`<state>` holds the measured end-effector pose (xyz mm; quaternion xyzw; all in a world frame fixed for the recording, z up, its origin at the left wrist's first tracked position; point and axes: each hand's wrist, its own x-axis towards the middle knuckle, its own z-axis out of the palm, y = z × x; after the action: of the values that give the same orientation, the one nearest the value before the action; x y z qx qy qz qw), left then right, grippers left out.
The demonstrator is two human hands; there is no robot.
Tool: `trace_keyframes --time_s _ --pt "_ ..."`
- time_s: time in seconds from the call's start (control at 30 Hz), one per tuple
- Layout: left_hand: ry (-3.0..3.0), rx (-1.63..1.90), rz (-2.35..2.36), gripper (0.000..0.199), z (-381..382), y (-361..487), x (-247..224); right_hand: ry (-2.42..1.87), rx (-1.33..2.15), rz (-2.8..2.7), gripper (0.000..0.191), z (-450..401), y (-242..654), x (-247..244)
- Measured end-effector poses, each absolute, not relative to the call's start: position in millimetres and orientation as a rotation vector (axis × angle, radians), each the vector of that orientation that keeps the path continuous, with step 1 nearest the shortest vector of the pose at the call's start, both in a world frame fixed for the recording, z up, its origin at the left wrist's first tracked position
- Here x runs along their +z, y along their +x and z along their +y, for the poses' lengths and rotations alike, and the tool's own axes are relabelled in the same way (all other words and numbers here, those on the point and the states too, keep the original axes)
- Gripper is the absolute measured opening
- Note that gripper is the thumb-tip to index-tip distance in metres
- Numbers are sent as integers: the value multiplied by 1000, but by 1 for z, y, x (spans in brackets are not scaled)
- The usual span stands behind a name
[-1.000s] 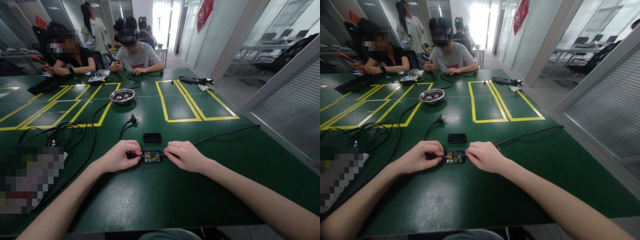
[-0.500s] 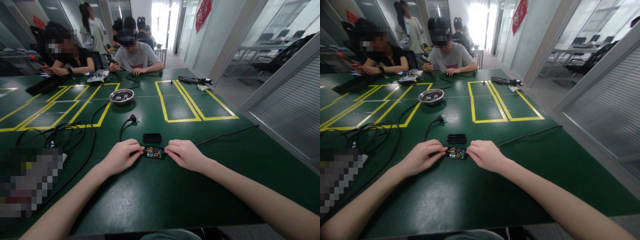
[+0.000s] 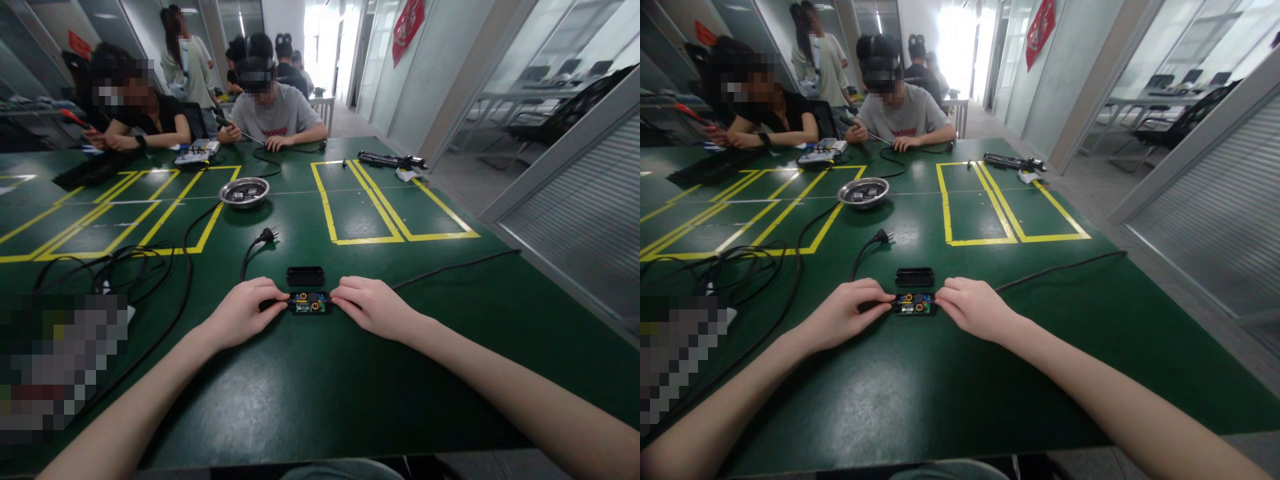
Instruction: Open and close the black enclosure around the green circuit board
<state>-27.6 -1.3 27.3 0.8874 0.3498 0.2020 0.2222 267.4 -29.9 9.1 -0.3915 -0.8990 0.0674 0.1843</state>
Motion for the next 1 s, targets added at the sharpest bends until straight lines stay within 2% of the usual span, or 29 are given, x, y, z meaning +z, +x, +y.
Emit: trace_keyframes --time_s 0.27,0.73,0.87,1.0 --pt "2433 529 980 14 -2 -28 29 -1003 32 -2674 25 -33 269 16" --pt "2375 467 981 20 1 -24 31 -1032 -134 -2783 31 -35 267 17" --pt "2472 552 1030 20 2 -23 28 -1040 -23 -2692 27 -33 266 15" --pt "2361 784 1247 21 8 -20 15 -1166 158 -2397 28 -24 261 5"
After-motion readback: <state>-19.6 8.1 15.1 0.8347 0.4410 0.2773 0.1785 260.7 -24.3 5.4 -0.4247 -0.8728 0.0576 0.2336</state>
